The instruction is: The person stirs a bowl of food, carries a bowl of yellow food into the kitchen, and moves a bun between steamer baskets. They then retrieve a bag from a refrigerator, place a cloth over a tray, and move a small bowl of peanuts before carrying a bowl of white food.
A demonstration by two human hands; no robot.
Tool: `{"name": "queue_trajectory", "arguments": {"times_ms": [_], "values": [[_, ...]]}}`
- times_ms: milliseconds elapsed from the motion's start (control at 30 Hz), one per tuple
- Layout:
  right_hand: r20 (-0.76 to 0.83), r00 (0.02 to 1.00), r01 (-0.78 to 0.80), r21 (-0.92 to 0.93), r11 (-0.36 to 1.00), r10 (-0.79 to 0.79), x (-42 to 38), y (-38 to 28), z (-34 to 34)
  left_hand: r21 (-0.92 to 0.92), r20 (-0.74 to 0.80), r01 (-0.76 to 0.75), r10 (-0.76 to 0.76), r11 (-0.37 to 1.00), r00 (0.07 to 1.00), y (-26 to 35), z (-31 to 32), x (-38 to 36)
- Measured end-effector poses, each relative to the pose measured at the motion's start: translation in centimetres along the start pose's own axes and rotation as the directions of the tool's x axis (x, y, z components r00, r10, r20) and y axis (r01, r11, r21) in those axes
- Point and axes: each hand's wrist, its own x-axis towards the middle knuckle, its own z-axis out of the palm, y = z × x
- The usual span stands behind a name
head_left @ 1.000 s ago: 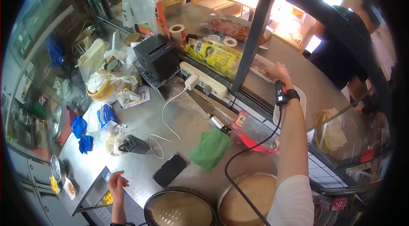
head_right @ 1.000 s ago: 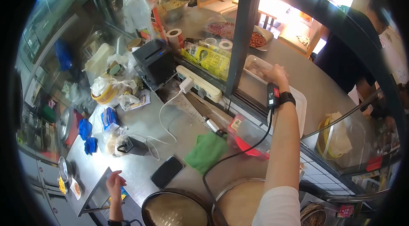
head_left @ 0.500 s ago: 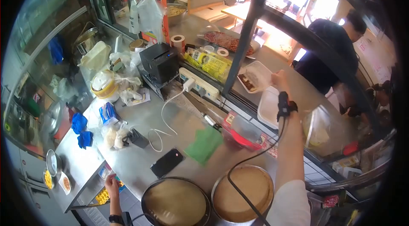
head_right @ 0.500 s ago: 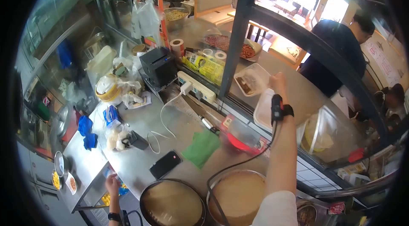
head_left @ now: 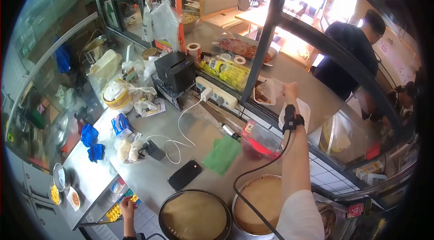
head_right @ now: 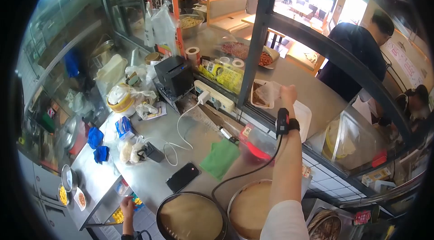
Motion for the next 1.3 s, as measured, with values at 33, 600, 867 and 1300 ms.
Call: {"name": "queue_trajectory", "arguments": {"times_ms": [33,600,867,1300], "values": [[0.001,1.0,-0.001,-0.005,1.0,0.001,0.3,-0.1,-0.4,-0.039,0.002,-0.009,0.009,0.999,1.0,-0.2,0.0,0.6],[0.121,0.988,0.127,-0.32,0.939,-0.093,-4.2,-0.2,2.6,0.005,0.091,-0.083,0.083,0.997,0.992,4.1,5.0,5.5],[0.102,0.979,0.204,-0.402,0.893,-0.178,-3.4,1.5,2.5,0.012,0.101,-0.081,0.079,0.997,0.992,5.3,5.6,4.7],[0.359,0.901,0.37,-0.341,0.864,-0.244,-2.8,3.2,3.0,0.016,0.09,-0.105,0.103,0.994,0.991,5.0,5.4,4.9]]}}
